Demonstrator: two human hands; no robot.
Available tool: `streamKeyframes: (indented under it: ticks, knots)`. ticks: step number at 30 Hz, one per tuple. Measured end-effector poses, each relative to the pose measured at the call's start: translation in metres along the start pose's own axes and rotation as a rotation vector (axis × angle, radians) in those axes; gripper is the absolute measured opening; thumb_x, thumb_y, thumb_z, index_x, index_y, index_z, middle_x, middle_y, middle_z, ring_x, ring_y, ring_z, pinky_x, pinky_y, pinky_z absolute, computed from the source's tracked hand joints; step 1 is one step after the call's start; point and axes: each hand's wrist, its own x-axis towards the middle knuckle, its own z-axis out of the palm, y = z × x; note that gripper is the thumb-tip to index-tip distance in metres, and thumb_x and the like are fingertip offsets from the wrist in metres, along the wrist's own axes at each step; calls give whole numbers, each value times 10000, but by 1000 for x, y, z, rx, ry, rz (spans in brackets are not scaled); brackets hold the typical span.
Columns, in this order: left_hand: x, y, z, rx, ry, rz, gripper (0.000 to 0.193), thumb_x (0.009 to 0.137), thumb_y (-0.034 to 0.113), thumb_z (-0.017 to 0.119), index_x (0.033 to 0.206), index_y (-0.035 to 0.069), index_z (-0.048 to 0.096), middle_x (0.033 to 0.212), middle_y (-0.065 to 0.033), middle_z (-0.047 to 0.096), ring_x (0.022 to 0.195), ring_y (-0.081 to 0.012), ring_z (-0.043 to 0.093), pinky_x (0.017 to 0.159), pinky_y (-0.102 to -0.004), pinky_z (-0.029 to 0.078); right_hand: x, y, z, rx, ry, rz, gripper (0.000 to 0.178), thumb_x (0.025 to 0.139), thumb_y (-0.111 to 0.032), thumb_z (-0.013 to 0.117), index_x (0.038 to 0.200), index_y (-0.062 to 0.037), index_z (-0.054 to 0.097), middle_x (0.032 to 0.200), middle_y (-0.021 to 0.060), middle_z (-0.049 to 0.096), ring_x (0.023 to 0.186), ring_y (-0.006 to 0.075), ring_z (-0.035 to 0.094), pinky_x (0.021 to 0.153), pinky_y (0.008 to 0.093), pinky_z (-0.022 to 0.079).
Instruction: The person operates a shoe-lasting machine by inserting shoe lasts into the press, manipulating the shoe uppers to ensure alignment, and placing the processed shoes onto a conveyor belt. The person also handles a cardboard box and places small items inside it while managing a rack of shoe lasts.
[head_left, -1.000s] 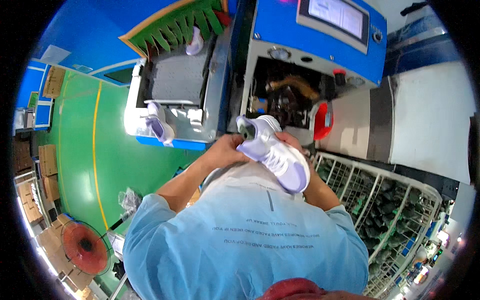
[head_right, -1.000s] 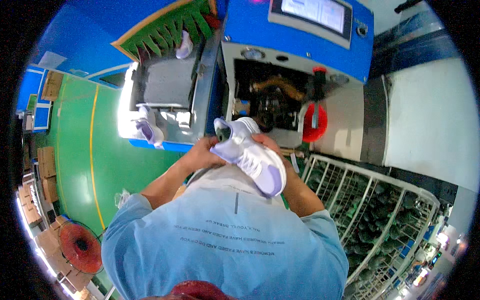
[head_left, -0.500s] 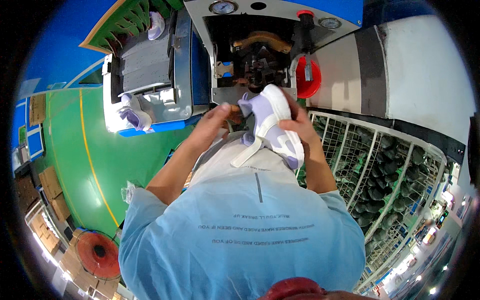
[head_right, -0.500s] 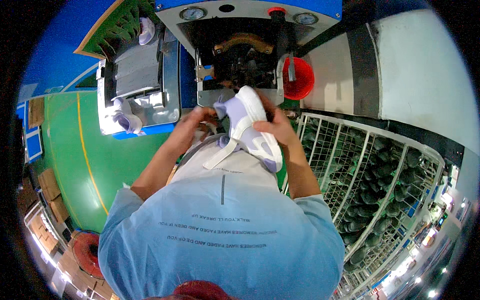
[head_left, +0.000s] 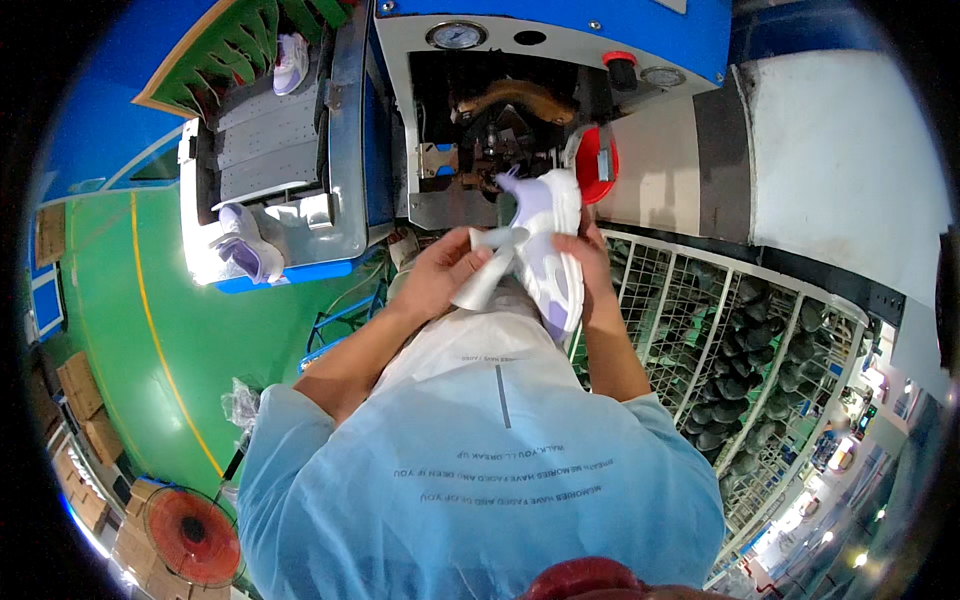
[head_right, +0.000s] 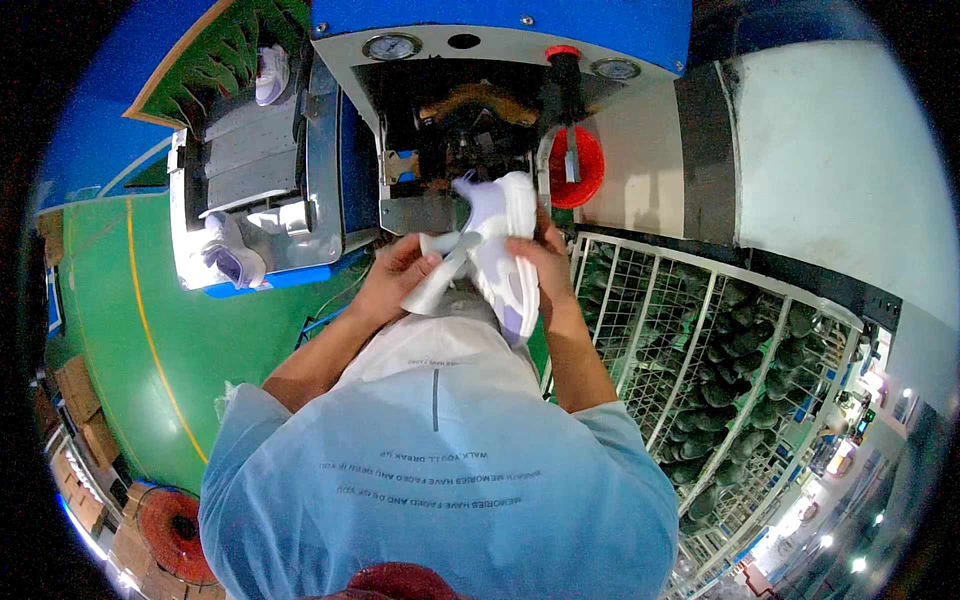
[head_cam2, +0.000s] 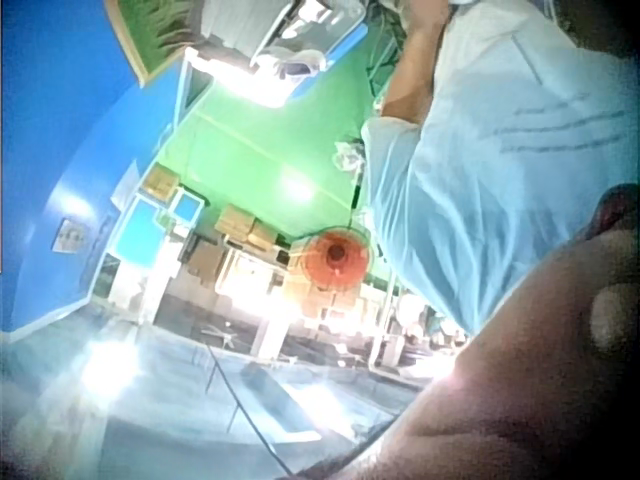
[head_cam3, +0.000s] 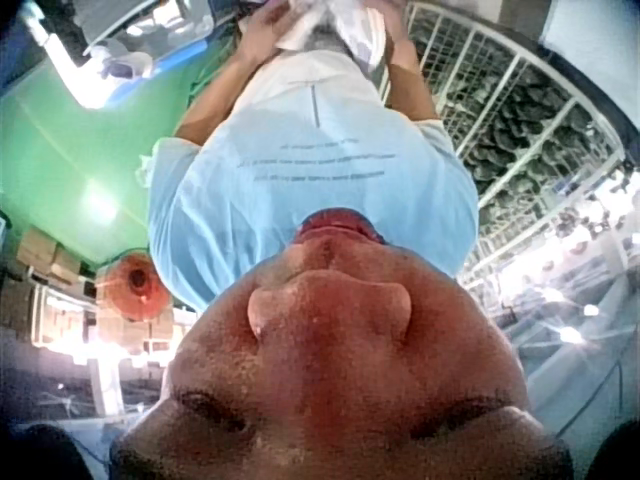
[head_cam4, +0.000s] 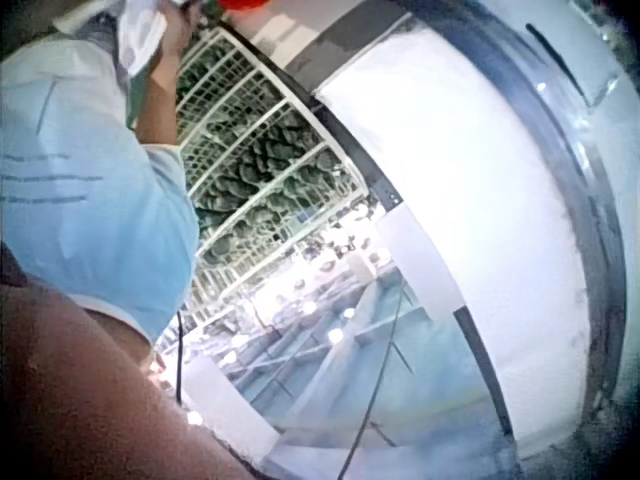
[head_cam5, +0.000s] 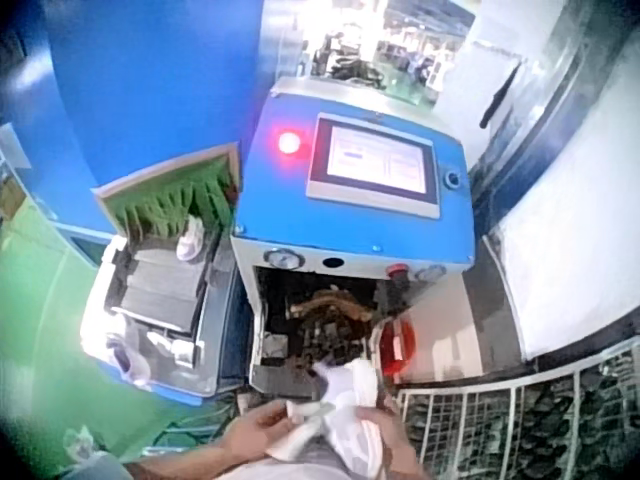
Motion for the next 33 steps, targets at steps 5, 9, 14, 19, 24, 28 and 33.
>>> streamKeyframes:
  ticks: [5, 9, 14, 19, 24, 28, 33]
  knots:
    - [22, 5, -5, -66, -56, -103, 240, 1051, 284, 584, 1153, 67, 594, 879, -8, 590, 686, -117, 539, 588, -289, 470, 40, -28, 24, -251, 116, -124, 859, 794, -40, 737, 1567, -35, 363, 1439, 167, 555, 1249, 271, 598, 1015, 371, 504]
    - [72, -37, -15, -186, 16, -115, 210, 1051, 269, 573, 1158, 88, 568, 875, -22, 584, 657, -135, 553, 534, -299, 466, 62, -50, 57, -629, 199, -194, 928, 786, -73, 761, 1586, -18, 295, 1472, 211, 519, 1287, 290, 576, 1040, 394, 487]
    - [114, -61, -14, -503, 85, -181, 221, 1034, 289, 584, 1151, 103, 610, 915, -16, 605, 674, -149, 569, 524, -319, 464, 95, -43, 76, -1485, 269, -256, 995, 751, -299, 802, 1607, -223, 300, 1332, 349, 556, 1167, 454, 610, 947, 423, 528]
    - [118, -74, -33, -584, 169, -273, 238, 1025, 344, 595, 1046, 107, 605, 945, -29, 658, 676, -154, 520, 527, -305, 411, 119, -12, 95, -1844, 280, -414, 899, 883, -340, 706, 1626, -175, 230, 1136, 255, 471, 843, 433, 622, 761, 496, 557]
    - [83, -37, -64, -484, 218, -288, 210, 975, 215, 641, 1029, 14, 664, 1020, -114, 736, 618, -163, 541, 565, -285, 438, 120, -9, 76, -1786, 236, -475, 917, 895, -337, 726, 1630, -180, 202, 1153, 285, 471, 868, 413, 600, 718, 473, 531]
    - [48, -27, -95, -312, 116, -197, 220, 943, 147, 665, 1048, -45, 688, 971, -134, 746, 627, -147, 576, 565, -290, 439, 99, 14, 66, -1720, 286, -575, 915, 908, -346, 718, 1629, -139, 193, 1168, 309, 460, 836, 399, 588, 723, 459, 529]
    - [25, 13, -92, -253, 49, -142, 288, 891, 47, 645, 1172, -6, 679, 1048, -122, 739, 628, -130, 561, 563, -281, 440, 90, 42, 57, -1532, 288, -730, 953, 856, -356, 783, 1616, -129, 256, 1184, 343, 592, 861, 467, 664, 757, 468, 570]
